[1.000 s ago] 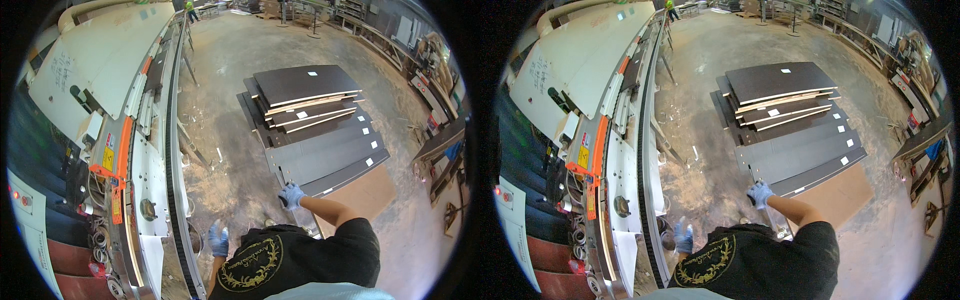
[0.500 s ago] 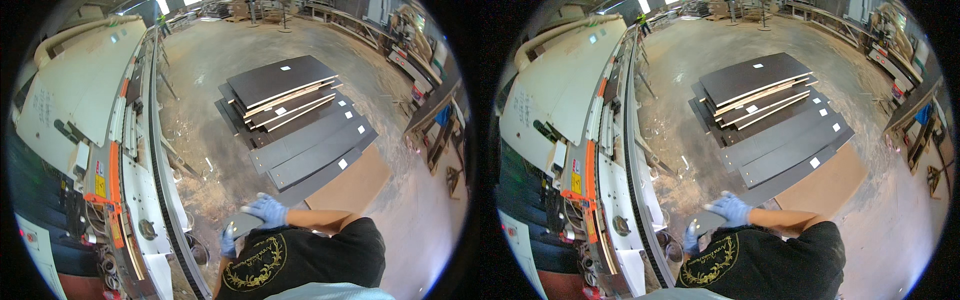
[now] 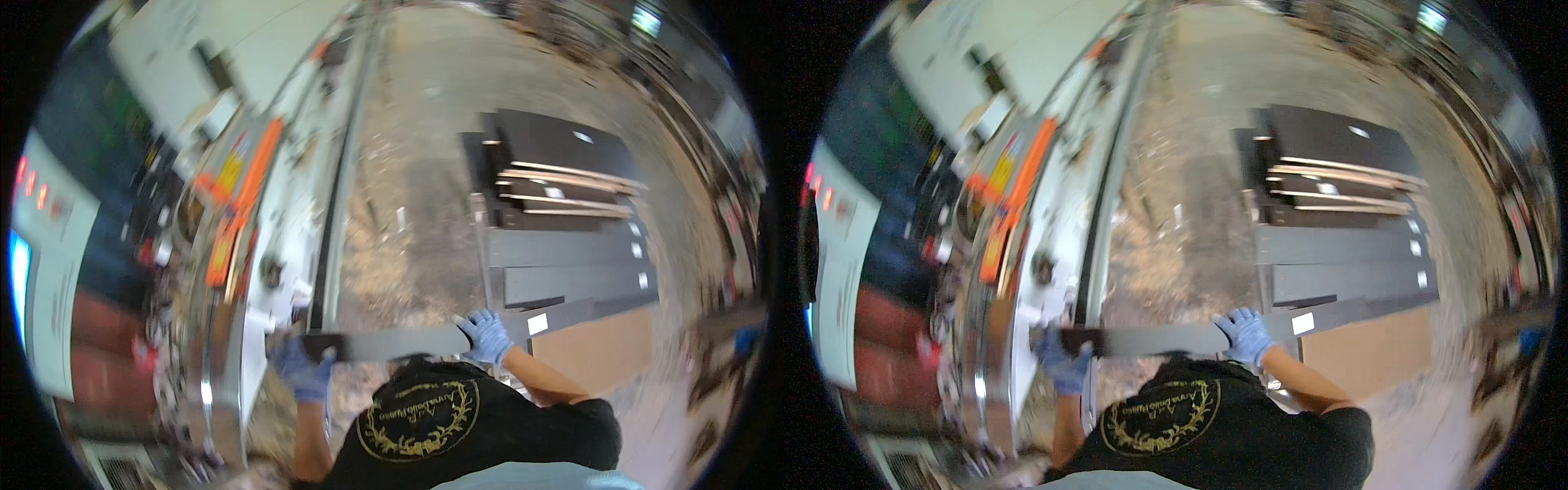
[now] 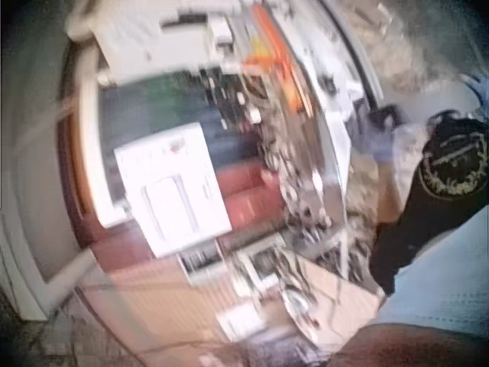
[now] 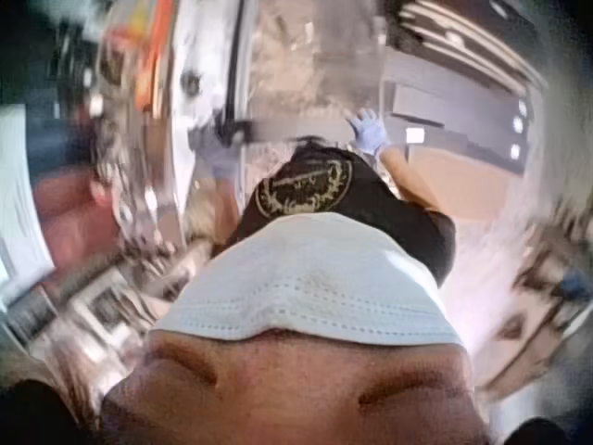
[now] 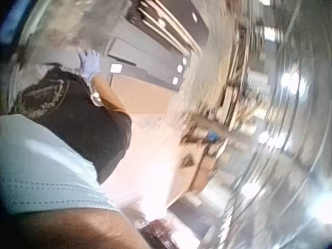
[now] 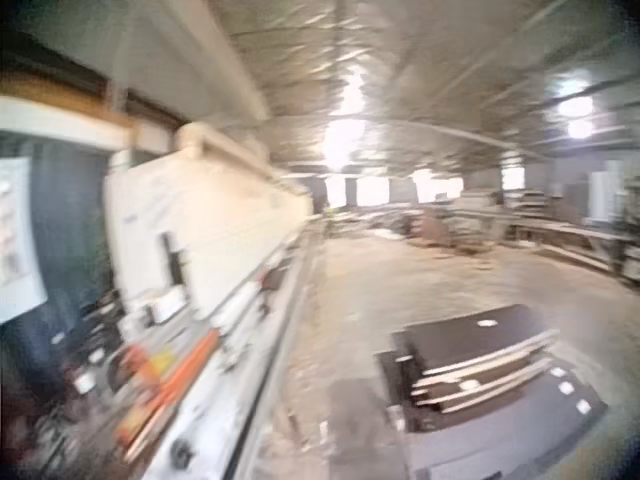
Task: The person repeatedly picks up dark rectangular panels from a stack, places them onto a conveyor belt, and then stacks them onto a growing pile. The person wears gloves and handles the panels one at a time throughout the clip.
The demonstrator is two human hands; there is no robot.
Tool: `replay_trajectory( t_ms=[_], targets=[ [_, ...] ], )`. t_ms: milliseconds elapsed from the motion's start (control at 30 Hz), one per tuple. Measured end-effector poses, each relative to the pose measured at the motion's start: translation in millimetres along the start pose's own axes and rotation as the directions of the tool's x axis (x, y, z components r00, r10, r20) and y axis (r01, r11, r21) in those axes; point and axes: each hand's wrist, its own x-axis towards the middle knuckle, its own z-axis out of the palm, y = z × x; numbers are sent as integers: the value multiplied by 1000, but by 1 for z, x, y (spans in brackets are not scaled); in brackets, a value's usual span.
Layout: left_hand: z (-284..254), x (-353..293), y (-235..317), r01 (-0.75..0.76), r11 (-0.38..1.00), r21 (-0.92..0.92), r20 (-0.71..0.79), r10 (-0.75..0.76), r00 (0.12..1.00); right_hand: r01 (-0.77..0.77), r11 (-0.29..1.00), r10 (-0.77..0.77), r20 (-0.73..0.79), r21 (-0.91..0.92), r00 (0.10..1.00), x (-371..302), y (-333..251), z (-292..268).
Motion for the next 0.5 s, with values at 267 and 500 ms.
replay_trajectory(
  t_ms=[267, 500],
  targets=[
    [-8, -28, 7, -198, 976, -88, 506, 215, 835, 467, 884, -467, -58, -14, 882, 85, -146, -8],
    [-75, -69, -59, 132, 990, -55, 442, -94, 892, 716, 675, -653, -308, 179, 692, 101, -218, -15]
  ],
)
